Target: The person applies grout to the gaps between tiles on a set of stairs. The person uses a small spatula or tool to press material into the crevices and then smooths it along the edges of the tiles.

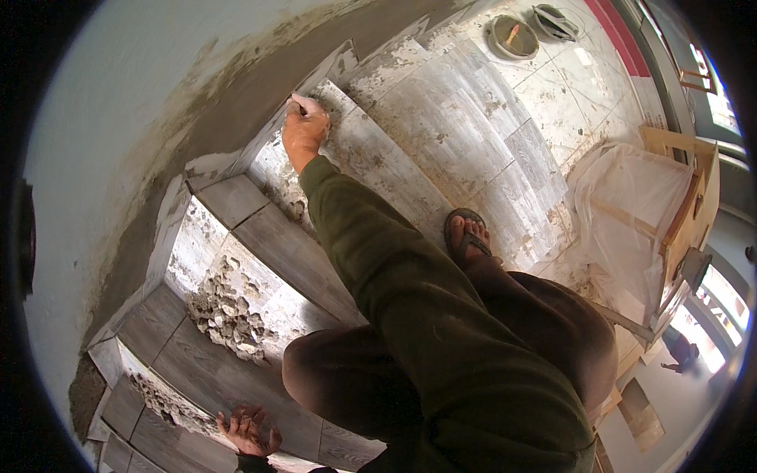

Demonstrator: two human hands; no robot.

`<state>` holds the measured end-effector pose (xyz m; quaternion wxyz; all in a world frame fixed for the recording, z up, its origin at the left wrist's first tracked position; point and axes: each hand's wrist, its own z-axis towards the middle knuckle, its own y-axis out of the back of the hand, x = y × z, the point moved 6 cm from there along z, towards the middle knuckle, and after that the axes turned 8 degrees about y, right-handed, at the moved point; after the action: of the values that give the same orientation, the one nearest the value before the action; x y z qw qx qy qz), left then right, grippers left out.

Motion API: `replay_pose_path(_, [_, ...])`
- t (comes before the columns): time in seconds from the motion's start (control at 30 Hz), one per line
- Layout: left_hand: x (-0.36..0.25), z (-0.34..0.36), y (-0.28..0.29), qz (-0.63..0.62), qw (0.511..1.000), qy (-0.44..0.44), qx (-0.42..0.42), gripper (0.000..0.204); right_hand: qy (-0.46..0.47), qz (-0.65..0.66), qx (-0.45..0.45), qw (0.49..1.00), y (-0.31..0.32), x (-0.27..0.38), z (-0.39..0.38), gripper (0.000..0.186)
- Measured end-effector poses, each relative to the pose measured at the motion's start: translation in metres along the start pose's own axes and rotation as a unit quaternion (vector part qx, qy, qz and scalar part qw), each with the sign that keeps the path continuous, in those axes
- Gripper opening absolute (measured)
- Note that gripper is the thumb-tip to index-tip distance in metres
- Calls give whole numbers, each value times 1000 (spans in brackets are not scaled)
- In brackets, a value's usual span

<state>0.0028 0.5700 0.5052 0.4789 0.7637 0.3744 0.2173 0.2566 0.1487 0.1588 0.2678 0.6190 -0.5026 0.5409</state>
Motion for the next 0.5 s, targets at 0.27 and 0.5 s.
replay_pose_path(0.27, [1,1,1,-23,1000,7,9,31,-11,9,5,1000,-2,1,-7,23])
replay_pose_path(0.5, [0,1,1,-10,1000,5,4,32,-35,44,-4,998,-7,3,-15,23])
